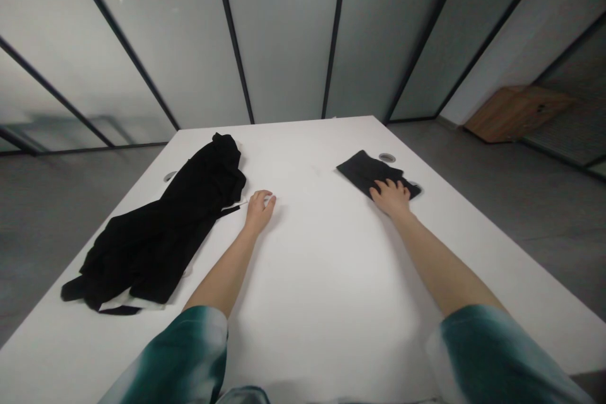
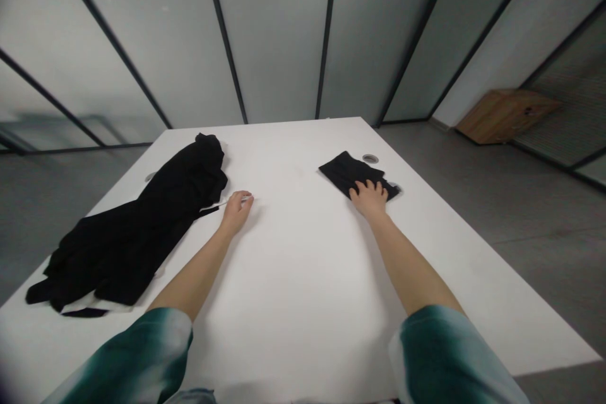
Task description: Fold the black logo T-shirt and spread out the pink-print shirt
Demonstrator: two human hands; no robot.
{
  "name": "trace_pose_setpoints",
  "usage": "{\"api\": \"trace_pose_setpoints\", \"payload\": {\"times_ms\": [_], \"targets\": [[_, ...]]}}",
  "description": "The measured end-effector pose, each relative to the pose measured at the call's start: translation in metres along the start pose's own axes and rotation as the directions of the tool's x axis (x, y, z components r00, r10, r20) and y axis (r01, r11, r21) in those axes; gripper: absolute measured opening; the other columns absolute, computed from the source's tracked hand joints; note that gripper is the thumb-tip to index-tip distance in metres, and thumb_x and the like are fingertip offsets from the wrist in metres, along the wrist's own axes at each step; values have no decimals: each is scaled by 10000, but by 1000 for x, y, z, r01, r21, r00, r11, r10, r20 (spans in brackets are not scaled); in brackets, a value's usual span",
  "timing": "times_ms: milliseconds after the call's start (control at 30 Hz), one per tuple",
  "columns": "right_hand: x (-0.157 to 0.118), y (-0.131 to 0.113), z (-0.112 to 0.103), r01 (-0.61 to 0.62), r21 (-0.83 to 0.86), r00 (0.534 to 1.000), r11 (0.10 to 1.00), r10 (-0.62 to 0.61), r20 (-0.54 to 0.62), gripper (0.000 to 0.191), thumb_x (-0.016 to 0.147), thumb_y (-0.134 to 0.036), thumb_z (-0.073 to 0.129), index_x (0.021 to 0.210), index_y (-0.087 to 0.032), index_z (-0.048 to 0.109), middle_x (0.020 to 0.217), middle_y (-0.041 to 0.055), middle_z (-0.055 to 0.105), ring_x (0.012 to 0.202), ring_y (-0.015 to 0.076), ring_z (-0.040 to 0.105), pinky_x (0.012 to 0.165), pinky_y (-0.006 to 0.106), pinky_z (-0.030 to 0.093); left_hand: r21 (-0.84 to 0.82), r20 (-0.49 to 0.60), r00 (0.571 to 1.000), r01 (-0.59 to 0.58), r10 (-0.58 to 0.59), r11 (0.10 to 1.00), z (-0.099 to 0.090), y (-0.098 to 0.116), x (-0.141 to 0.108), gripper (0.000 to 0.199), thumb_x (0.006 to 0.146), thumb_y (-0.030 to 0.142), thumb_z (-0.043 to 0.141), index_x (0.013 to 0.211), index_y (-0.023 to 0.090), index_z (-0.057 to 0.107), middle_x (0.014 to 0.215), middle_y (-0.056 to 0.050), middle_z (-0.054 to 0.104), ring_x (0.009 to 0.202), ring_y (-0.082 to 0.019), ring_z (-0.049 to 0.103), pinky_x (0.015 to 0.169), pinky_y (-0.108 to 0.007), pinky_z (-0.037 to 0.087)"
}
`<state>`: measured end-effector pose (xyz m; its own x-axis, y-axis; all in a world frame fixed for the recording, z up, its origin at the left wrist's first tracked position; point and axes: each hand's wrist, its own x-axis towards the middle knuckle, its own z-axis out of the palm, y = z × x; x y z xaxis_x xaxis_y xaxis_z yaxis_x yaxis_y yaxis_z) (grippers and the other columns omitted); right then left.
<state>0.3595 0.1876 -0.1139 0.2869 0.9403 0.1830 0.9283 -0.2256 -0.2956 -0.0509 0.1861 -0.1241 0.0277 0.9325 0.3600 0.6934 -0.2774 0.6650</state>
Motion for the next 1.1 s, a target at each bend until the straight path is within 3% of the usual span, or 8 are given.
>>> {"api": "trace_pose_setpoints", "payload": {"times_ms": [67, 167, 367, 467, 567, 667, 800, 1100], "targets": [[14, 27, -11, -143, -101, 990, 984, 142, -18, 543, 941, -445, 388, 1381, -180, 566, 1470, 192, 463, 1387, 426, 320, 1078, 662, 261, 16, 5, 1000, -9, 9, 1000, 1, -2, 0, 230, 912, 355, 499, 993, 195, 643, 1059, -106, 659, 1010, -247, 606, 954, -417, 477], [30, 54, -25, -239, -181, 970, 954, 244, 7, 582, 947, -458, 350, 1416, -164, 533, 1464, 200, 463, 1356, 429, 361, 1057, 627, 318, 41, 20, 1000, -25, 24, 999, 2, -2, 1, 241, 914, 362, 500, 991, 186, 644, 1052, -109, 665, 977, -242, 623, 932, -418, 493], [41, 61, -29, -287, -180, 956, 941, 293, 10, 586, 937, -450, 373, 1402, -134, 536, 1445, 223, 468, 1345, 444, 364, 1055, 651, 296, 87, 46, 999, 11, -15, 996, 2, 1, 2, 234, 910, 373, 517, 977, 194, 653, 1039, -97, 673, 973, -233, 641, 920, -396, 502], [32, 47, -24, -207, -151, 971, 967, 184, -154, 579, 920, -414, 410, 1374, -77, 532, 1447, 246, 452, 1361, 428, 335, 1080, 638, 259, 111, 55, 998, 24, -31, 993, 2, 3, 3, 238, 906, 374, 523, 980, 190, 654, 1042, -101, 679, 985, -239, 639, 930, -398, 496], [13, 19, -16, -22, -104, 968, 994, -5, -250, 517, 904, -353, 435, 1316, -67, 561, 1396, 238, 502, 1317, 391, 392, 1068, 572, 303, 147, 59, 997, 30, -39, 989, 2, 5, 4, 236, 897, 374, 536, 973, 187, 657, 1044, -102, 682, 986, -244, 636, 942, -403, 486], [-10, -16, -1, 159, -20, 967, 987, -160, -197, 437, 900, -324, 445, 1233, -98, 615, 1291, 215, 582, 1187, 355, 501, 996, 508, 383, 169, 64, 997, 28, -40, 985, 2, 5, 4, 228, 886, 368, 548, 973, 189, 659, 1037, -97, 683, 984, -242, 635, 942, -399, 485], [-32, -52, 21, 308, 87, 949, 947, -300, -98, 369, 901, -317, 475, 1172, -149, 659, 1229, 172, 632, 1120, 317, 556, 955, 449, 425, 181, 83, 996, 15, -31, 983, 2, 3, 5, 221, 876, 337, 552, 991, 186, 664, 1017, -95, 686, 989, -241, 635, 935, -391, 486], [-32, -44, 25, 459, 146, 884, 876, -468, 29, 311, 890, -272, 505, 1105, -158, 700, 1197, 131, 669, 1101, 264, 591, 969, 388, 437, 211, 118, 993, 0, -25, 977, 0, 2, 6, 219, 867, 309, 563, 994, 177, 683, 1034, -101, 687, 983, -244, 636, 931, -386, 488]]}}
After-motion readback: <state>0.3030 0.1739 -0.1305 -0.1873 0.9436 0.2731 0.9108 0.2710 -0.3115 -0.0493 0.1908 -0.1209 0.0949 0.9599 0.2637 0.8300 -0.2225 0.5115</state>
